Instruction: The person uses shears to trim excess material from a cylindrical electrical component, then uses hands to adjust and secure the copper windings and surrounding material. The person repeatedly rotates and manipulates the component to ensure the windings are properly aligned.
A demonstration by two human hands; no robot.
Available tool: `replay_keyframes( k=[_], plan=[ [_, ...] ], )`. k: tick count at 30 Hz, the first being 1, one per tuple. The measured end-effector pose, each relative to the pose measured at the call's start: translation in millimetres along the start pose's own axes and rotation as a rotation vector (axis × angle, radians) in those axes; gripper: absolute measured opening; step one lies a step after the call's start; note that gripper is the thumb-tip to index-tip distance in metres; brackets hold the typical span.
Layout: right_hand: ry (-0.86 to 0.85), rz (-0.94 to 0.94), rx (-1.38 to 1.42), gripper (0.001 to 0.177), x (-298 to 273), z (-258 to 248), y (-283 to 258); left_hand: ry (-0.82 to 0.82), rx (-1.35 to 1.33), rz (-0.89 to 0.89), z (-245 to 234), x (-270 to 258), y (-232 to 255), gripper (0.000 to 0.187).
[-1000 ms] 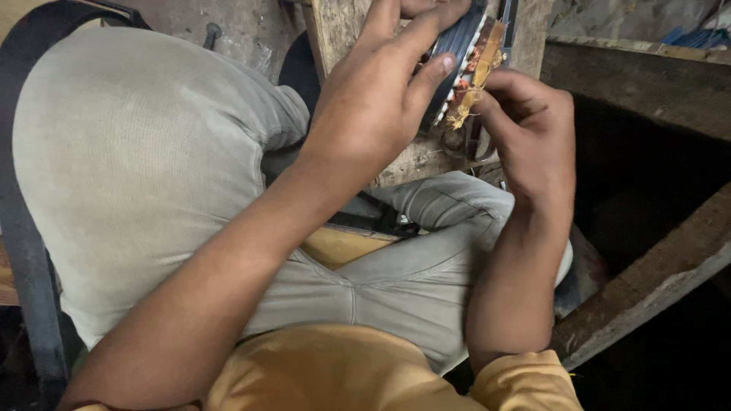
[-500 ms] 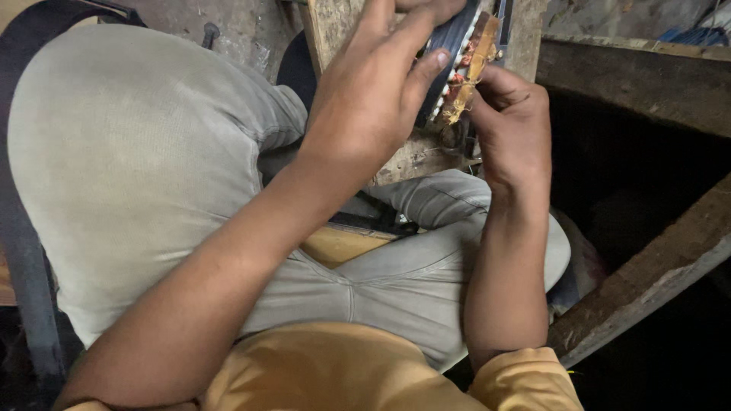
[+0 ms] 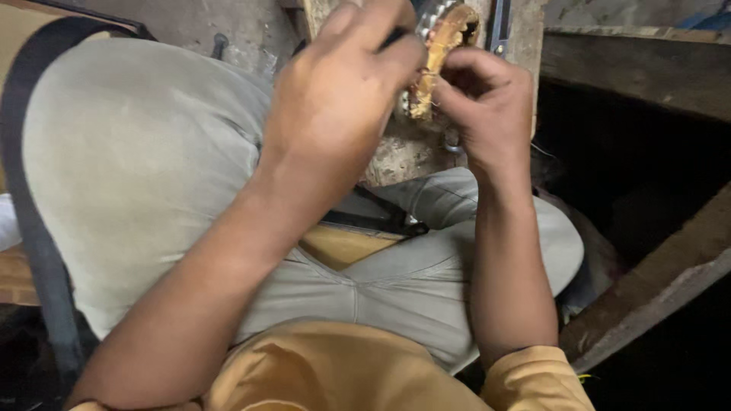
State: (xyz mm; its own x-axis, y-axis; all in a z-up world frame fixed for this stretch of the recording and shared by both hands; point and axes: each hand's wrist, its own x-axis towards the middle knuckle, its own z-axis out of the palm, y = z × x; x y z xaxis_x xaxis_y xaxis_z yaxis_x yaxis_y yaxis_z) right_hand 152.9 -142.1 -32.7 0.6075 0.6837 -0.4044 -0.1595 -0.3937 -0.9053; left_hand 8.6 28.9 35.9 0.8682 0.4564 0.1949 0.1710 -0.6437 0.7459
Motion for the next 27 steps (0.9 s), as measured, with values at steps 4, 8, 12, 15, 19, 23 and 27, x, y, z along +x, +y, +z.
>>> replay_keyframes(
  k=[4,8,12,15,19,23,27],
  plan=[
    [-0.074,-0.055,0.017,0.012,9,4,2,0.013,0.039,0.016,-1,-2,-5,0.011],
    [-0.081,-0.031,0.045,0.011,10,6,-3,-0.071,0.087,-0.011,3,-4,-7,0.005],
    [-0.097,-0.046,0.024,0.009,8,7,-3,-0.084,0.081,-0.004,2,-2,-3,0.015],
    [-0.109,-0.029,0.064,0.009,7,7,-2,-0.065,0.066,-0.014,0,0,-3,0.021],
    [-0.131,-0.045,0.013,0.01,7,3,-3,-0.052,-0.018,-0.059,4,-1,-8,0.035],
    [-0.161,-0.069,0.019,0.009,7,4,-5,-0.077,-0.024,-0.147,12,-5,-11,0.038],
    [-0.166,-0.074,0.028,0.009,8,5,-5,-0.082,-0.021,-0.157,12,-7,-12,0.036]
  ],
)
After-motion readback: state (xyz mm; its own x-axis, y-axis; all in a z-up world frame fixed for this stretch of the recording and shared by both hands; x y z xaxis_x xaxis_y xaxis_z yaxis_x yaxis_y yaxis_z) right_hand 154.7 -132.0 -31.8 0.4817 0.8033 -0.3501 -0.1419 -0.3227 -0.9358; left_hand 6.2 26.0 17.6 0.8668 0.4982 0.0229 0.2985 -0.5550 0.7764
